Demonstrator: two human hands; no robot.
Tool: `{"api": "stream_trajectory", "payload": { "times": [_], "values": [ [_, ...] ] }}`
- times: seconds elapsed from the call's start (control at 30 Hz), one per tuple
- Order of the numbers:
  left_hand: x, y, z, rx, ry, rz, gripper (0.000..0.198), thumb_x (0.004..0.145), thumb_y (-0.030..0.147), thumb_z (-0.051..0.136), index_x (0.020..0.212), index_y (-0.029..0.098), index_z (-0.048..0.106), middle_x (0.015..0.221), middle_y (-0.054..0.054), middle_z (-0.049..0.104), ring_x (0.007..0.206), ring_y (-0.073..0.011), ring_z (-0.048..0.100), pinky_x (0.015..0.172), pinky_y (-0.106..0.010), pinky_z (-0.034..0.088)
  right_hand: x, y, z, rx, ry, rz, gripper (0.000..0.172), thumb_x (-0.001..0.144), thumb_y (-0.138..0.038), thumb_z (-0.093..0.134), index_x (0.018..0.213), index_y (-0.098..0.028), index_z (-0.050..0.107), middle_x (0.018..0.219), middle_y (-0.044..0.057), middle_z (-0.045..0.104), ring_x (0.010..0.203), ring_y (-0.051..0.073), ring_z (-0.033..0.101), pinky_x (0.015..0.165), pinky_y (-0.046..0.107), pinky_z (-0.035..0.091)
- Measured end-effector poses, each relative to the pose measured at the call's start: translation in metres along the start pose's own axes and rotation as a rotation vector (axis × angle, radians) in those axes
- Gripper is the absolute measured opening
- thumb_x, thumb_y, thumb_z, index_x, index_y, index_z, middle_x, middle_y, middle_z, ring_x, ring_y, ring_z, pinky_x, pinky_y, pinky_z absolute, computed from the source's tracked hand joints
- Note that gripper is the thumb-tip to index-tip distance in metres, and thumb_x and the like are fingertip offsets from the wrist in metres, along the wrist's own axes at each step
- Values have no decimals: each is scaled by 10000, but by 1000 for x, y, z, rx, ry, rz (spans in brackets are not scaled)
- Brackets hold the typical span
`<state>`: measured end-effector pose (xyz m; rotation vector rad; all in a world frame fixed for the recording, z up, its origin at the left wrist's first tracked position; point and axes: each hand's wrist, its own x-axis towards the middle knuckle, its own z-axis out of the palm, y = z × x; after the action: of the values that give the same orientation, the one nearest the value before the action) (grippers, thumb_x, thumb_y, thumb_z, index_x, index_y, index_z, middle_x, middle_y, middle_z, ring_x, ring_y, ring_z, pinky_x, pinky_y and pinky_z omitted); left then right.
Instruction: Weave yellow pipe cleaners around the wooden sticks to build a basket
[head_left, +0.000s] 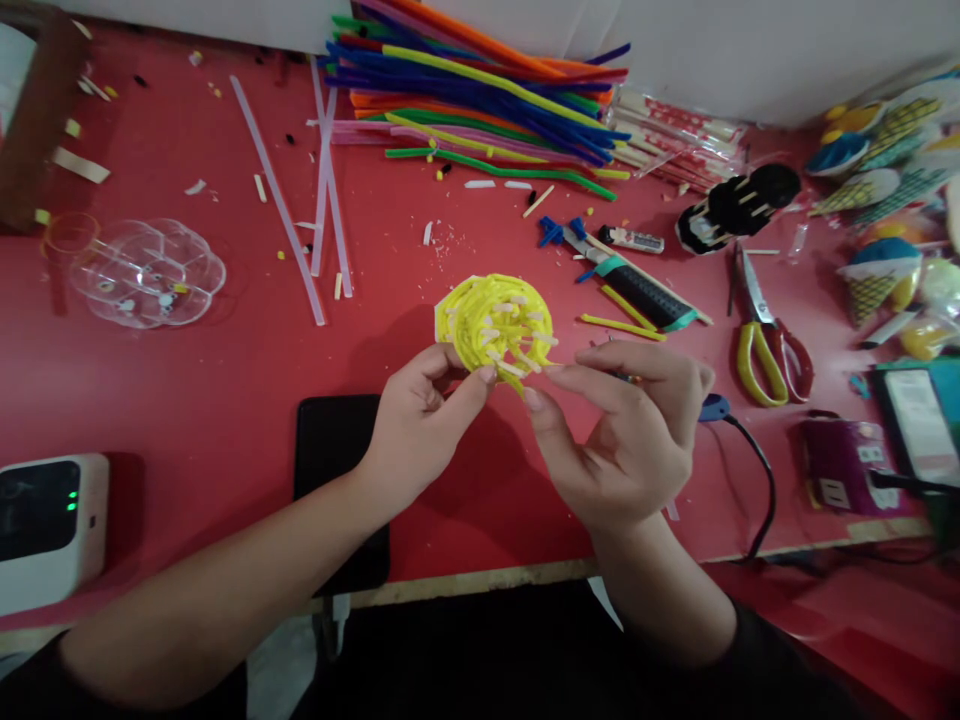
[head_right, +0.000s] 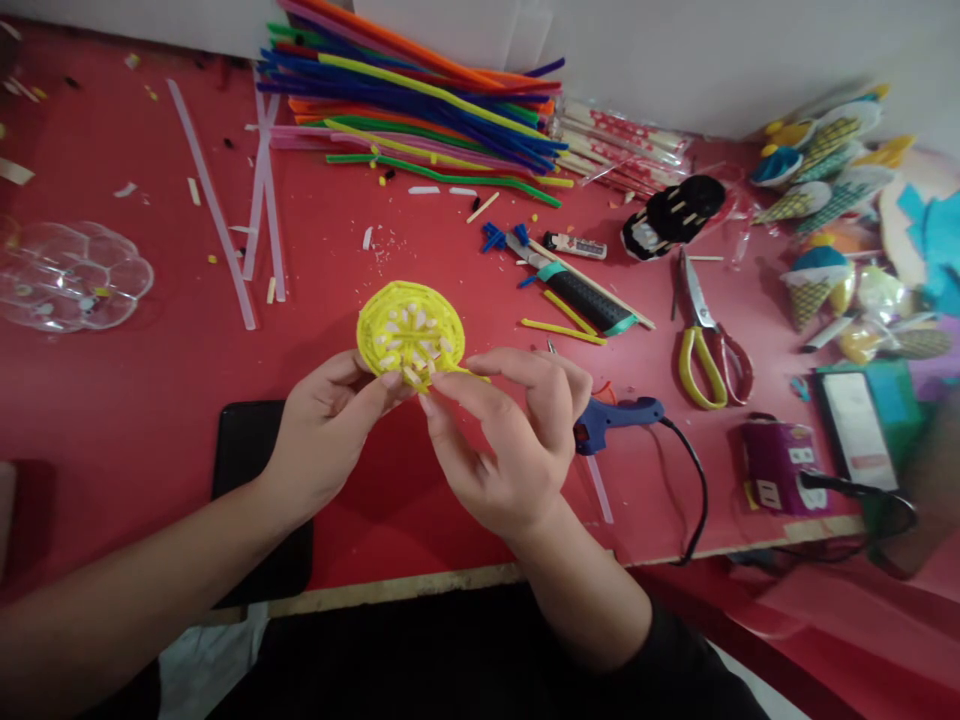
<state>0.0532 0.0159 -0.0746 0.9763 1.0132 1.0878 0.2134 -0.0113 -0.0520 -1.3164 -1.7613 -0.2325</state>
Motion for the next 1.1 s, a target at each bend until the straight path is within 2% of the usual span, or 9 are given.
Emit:
{"api": "stream_trajectory", "payload": {
  "times": [0.13, 0.27, 0.37, 0.47, 0.7, 0.83, 1.0, 1.1],
  "values": [
    [0, -2, 1, -43, -6, -12, 184, 871, 385, 804, 875, 208, 754, 867, -25, 744, 872, -173, 700, 886, -328, 595, -1, 1, 0, 0, 12, -19, 100, 896, -230, 766, 951, -280, 700, 1004, 42, 698, 859, 219, 667, 802, 447, 478],
    [2, -3, 0, -94, 35, -38, 163, 861, 357, 811, 841, 212, 738, 821, 2, 717, 791, -140, 672, 847, -298, 583, -2, -1, 2, 9, 9, 0, 161, 885, -333, 794, 893, -257, 652, 865, 21, 692, 753, 198, 651, 744, 424, 510],
    [3, -4, -1, -135, 74, -48, 152, 861, 354, 809, 858, 218, 742, 855, 0, 733, 830, -142, 688, 884, -298, 582, -3, -2, 4, 89, -91, 14, 155, 902, -256, 775, 993, -248, 650, 787, -19, 713, 681, 161, 671, 664, 343, 559],
    [2, -3, 0, -183, 86, -39, 128, 860, 333, 812, 883, 223, 750, 909, -3, 762, 895, -139, 706, 913, -285, 579, -3, -2, 4, 134, -152, 48, 153, 926, -138, 712, 1033, -237, 668, 790, -26, 751, 653, 132, 695, 636, 276, 589],
    [1, -4, 1, -133, 84, 9, 177, 864, 383, 819, 913, 230, 746, 960, -23, 783, 943, -176, 729, 933, -339, 602, -2, -3, 1, 189, -95, 59, 184, 912, -91, 708, 1019, -241, 699, 827, -3, 782, 721, 155, 737, 676, 300, 631],
    [0, -5, 0, -117, 47, 44, 169, 881, 399, 811, 945, 254, 754, 968, -18, 781, 944, -174, 727, 938, -336, 602, -2, -3, 1, 226, -61, 52, 228, 874, -71, 734, 1032, -232, 700, 832, 9, 751, 733, 175, 724, 669, 328, 630],
    [-3, -1, 0, -139, -2, 108, 209, 879, 451, 818, 1026, 310, 770, 1030, -18, 777, 1021, -192, 735, 1014, -376, 599, -5, -4, 1, 235, -11, 29, 216, 839, -68, 779, 998, -197, 711, 845, 31, 740, 791, 188, 740, 719, 329, 650],
    [-5, 1, 1, -120, -27, 125, 277, 879, 499, 805, 1089, 324, 762, 1096, -35, 780, 1084, -215, 740, 1070, -414, 585, -7, -5, 1, 317, -13, 66, 315, 836, -40, 777, 1081, -219, 693, 890, 19, 777, 813, 188, 780, 736, 328, 684]
  ]
}}
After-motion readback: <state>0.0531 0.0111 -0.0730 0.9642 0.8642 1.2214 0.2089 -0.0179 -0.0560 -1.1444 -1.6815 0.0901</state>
